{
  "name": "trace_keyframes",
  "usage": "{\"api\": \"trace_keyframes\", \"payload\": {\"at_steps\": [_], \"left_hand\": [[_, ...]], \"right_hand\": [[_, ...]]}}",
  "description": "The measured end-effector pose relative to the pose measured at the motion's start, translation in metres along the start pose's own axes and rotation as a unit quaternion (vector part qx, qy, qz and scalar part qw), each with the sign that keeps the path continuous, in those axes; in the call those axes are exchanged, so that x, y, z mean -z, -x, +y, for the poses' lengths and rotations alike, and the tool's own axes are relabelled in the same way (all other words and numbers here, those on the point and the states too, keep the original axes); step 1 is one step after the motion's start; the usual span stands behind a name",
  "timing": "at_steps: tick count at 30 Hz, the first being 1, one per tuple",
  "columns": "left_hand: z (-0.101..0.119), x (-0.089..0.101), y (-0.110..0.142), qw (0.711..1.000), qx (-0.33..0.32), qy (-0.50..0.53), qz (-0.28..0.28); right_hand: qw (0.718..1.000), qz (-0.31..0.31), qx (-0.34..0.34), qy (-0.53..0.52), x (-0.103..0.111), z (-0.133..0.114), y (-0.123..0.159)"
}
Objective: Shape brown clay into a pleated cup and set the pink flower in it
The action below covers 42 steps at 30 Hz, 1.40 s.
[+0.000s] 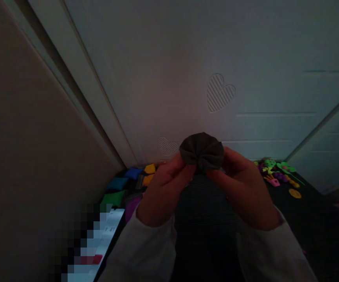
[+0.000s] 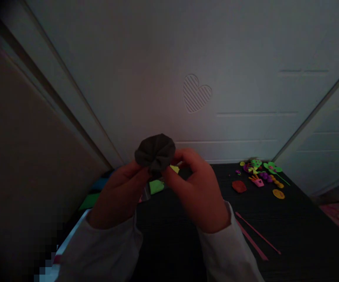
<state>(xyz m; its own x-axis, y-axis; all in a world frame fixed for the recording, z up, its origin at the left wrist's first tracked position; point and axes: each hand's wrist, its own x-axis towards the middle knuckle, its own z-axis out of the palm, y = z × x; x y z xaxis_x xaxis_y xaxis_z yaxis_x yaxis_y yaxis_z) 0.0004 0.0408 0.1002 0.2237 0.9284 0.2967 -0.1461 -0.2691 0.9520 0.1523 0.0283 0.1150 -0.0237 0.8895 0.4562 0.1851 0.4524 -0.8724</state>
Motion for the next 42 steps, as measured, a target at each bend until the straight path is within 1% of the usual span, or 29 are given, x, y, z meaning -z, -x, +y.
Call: {"api": "trace_keyframes", "payload": {"at_steps": [4, 7, 10, 13, 15, 17, 20, 23, 27, 31, 33, 34, 36, 39, 42], "left_hand": [[0.000, -0.002, 0.000, 1.000, -0.010, -0.021, 0.005], [0.001, -0.003, -0.002, 0.999, -0.013, -0.026, 0.022], [0.005, -0.004, -0.004, 0.998, -0.019, -0.016, 0.053], [0.008, -0.004, -0.005, 0.996, -0.030, -0.034, 0.082], [0.007, -0.005, -0.005, 0.996, -0.032, -0.039, 0.076], [0.005, -0.006, -0.006, 0.998, -0.023, -0.014, 0.063], [-0.001, -0.008, -0.009, 0.997, -0.008, 0.033, 0.063], [-0.006, -0.007, -0.013, 0.996, 0.008, 0.060, 0.063], [-0.007, -0.004, -0.015, 0.997, 0.016, 0.058, 0.056], [-0.006, -0.001, -0.014, 0.995, 0.020, 0.067, 0.065], [-0.006, 0.000, -0.013, 0.995, 0.014, 0.071, 0.075], [-0.006, 0.000, -0.013, 0.994, 0.006, 0.070, 0.081], [-0.007, -0.001, -0.014, 0.994, -0.013, 0.059, 0.094], [-0.010, -0.007, -0.013, 0.994, -0.027, 0.053, 0.094], [-0.014, -0.014, -0.012, 0.996, -0.017, 0.042, 0.081]], "right_hand": [[1.000, -0.002, -0.003, -0.017, -0.001, 0.001, -0.002], [1.000, -0.014, 0.004, -0.024, -0.001, 0.001, -0.002], [0.999, -0.017, 0.008, -0.030, 0.000, 0.001, -0.002], [0.999, -0.019, 0.007, -0.034, 0.001, 0.003, -0.002], [0.999, -0.019, 0.008, -0.035, 0.001, 0.005, -0.003], [0.999, -0.019, 0.008, -0.034, 0.002, 0.007, -0.003], [1.000, -0.019, 0.005, -0.023, 0.003, 0.010, -0.005], [1.000, -0.031, 0.001, -0.002, 0.004, 0.010, -0.006], [0.999, -0.044, 0.008, 0.028, 0.006, 0.007, -0.005], [0.997, -0.026, 0.007, 0.070, 0.006, 0.008, 0.004], [0.992, -0.030, 0.013, 0.118, 0.006, 0.013, 0.013], [0.987, -0.046, 0.014, 0.156, 0.006, 0.017, 0.018], [0.981, -0.060, 0.008, 0.183, 0.006, 0.028, 0.032], [0.974, -0.076, -0.019, 0.215, 0.006, 0.052, 0.055], [0.967, -0.084, -0.049, 0.235, 0.006, 0.079, 0.076]]}}
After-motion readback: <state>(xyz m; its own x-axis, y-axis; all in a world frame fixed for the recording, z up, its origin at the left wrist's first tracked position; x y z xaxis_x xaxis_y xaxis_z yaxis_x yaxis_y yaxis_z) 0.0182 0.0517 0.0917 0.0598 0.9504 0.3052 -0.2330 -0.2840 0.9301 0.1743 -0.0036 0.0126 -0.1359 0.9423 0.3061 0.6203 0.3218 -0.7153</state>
